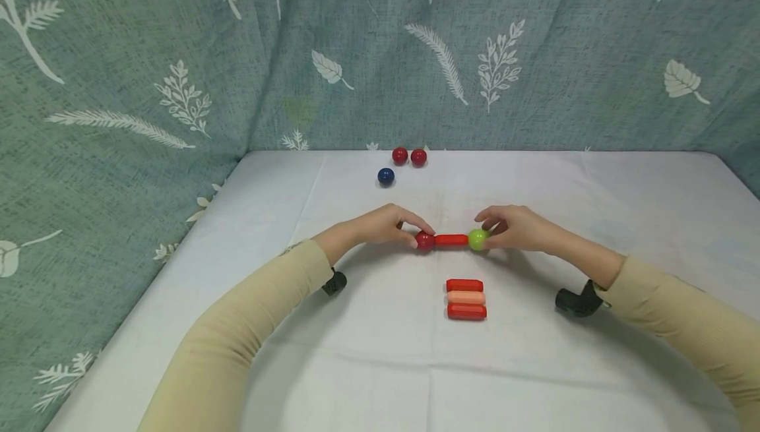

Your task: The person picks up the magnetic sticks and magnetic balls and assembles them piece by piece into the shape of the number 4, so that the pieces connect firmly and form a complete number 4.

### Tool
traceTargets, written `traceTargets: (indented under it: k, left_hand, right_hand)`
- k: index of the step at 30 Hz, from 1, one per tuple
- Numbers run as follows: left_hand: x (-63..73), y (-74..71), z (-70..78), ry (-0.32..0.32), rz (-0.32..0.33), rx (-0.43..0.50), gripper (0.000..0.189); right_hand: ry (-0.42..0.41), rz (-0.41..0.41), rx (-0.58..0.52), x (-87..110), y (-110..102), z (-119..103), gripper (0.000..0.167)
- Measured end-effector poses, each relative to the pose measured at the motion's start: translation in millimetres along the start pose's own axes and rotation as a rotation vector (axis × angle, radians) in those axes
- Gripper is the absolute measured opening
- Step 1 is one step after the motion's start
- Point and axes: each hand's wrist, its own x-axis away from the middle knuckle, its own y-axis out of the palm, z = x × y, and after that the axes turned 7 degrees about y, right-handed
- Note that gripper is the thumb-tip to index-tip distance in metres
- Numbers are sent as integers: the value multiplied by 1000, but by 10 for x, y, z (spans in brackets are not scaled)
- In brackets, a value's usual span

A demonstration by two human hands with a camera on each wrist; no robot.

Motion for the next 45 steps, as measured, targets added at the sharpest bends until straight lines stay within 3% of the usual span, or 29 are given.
traceTargets:
  k: [7,19,31,37,45]
  left_hand:
    - [79,29,-2,-4,-18,-5,35]
    - [194,205,131,-48,35,-28,25]
    - [107,355,312,-164,161,-6,21]
    - [37,381,415,-240,186,-37,25]
    - [-8,381,441,-278,219,-74,31]
  right_hand:
    - [35,7,11,62,-87,48,44]
    - [16,11,-12,62,-127,88,43]
    - [8,-9,-48,54,-53,45,40]
    - [-6,-31,-43,74,-7,-5,38]
    - [-31,-92,-21,132,89,-76,35]
